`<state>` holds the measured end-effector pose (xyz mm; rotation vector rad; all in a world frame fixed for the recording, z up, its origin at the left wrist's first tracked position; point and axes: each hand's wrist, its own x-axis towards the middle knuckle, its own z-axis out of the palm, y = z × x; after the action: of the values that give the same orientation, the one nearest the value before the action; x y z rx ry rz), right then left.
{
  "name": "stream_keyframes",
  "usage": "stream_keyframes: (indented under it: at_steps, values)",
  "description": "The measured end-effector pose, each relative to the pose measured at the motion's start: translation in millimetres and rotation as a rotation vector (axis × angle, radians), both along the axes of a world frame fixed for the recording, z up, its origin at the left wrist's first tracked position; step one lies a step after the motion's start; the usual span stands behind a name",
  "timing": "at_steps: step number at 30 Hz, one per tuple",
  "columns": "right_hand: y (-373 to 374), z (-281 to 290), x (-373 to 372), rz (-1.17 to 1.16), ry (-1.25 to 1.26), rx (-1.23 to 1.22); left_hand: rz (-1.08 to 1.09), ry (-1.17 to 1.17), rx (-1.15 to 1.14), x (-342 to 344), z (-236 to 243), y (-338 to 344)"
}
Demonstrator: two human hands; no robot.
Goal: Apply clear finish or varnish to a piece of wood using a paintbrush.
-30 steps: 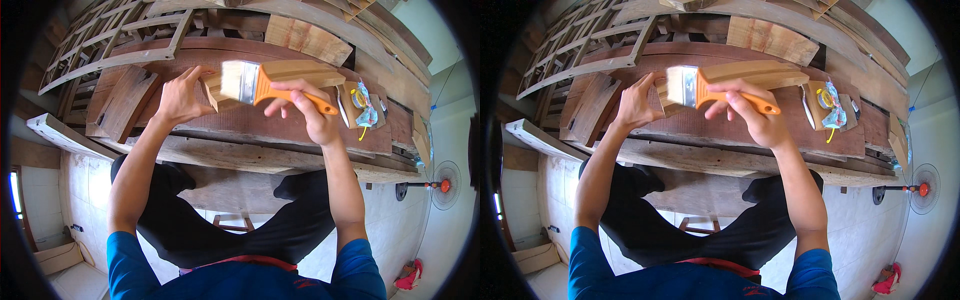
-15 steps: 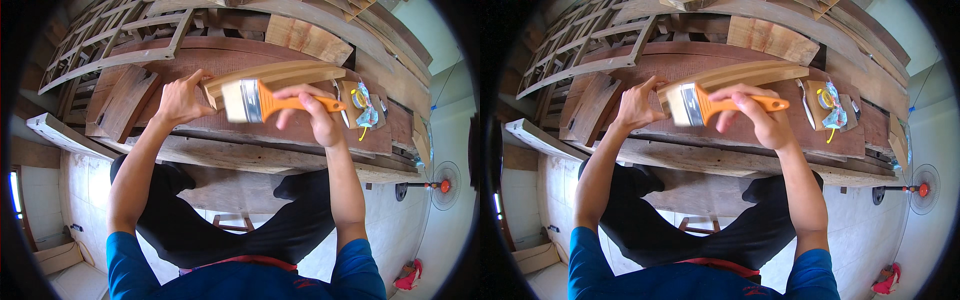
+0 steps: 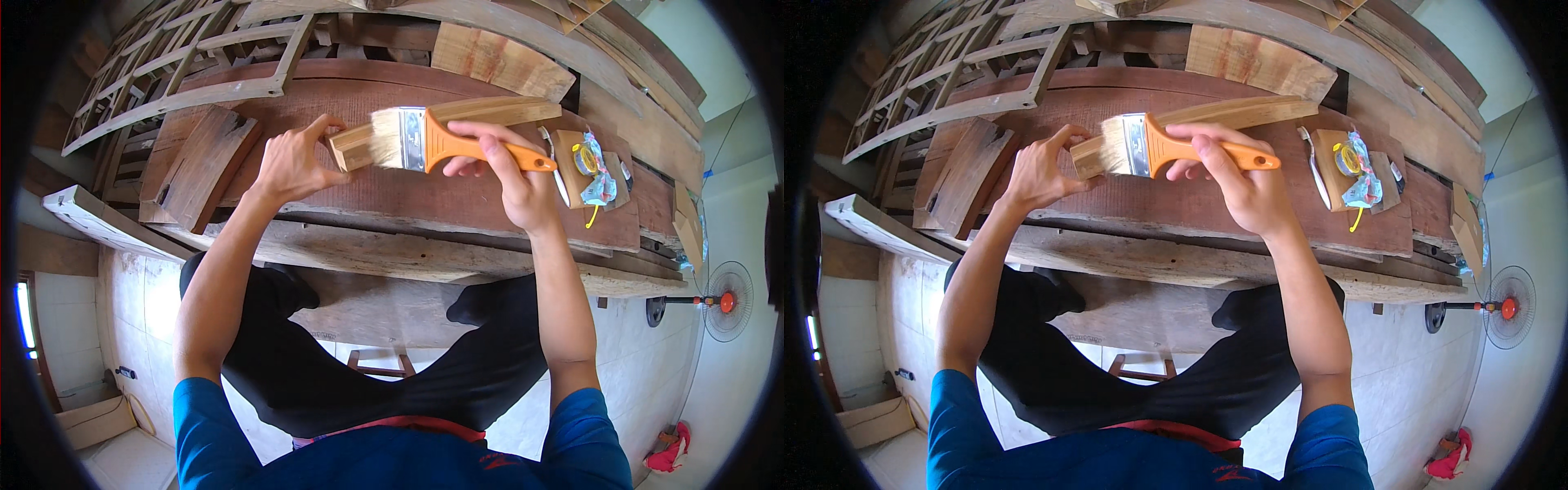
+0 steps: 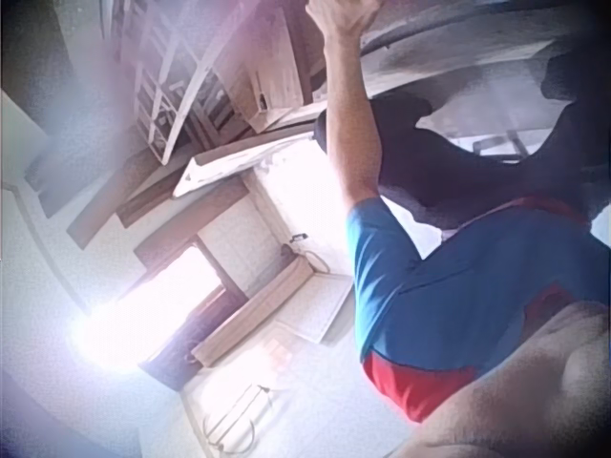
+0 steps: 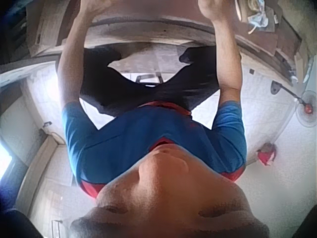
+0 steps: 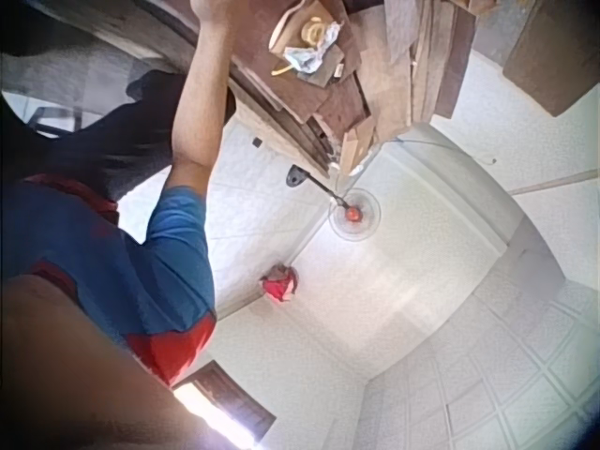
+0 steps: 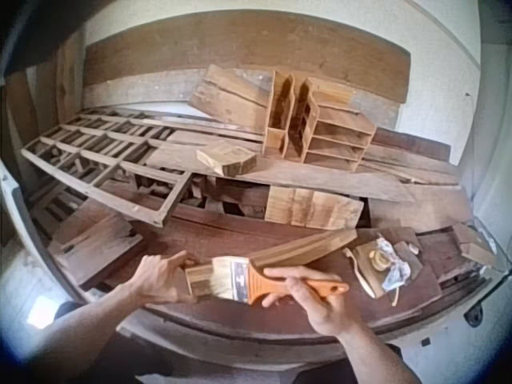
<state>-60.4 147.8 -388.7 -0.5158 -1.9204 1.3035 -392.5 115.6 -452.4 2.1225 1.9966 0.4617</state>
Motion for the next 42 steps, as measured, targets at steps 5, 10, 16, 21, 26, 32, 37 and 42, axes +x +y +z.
stream_keyframes:
  at_steps: [5, 10, 16, 21, 26, 32, 37, 42]
  values:
    - [4, -1, 7, 0.092, -0.028, -0.101, -0.042, -0.026, 0.122, -4, -8, 0]
    - [1, -2, 1, 0.034, -0.018, -0.062, -0.057, 0.049, 0.108, 1, -6, -3]
    - [4, -3, 2, 0.067, -0.026, -0.072, -0.017, 0.076, -0.013, 0, 1, 0]
    - [8, -3, 9, 0.037, -0.025, -0.065, -0.023, 0.088, -0.003, -1, 1, -2]
    - [13, -2, 13, 0.011, -0.057, -0.029, -0.034, 0.089, 0.032, 3, -1, -3]
    - [12, -1, 13, 0.011, -0.044, -0.038, -0.037, 0.084, 0.030, 2, -1, -3]
    - [15, -2, 16, 0.008, -0.013, -0.068, -0.036, 0.120, 0.007, 1, -3, -3]
    - [15, -1, 19, -0.014, -0.031, -0.051, -0.031, 0.111, 0.005, 0, -3, -3]
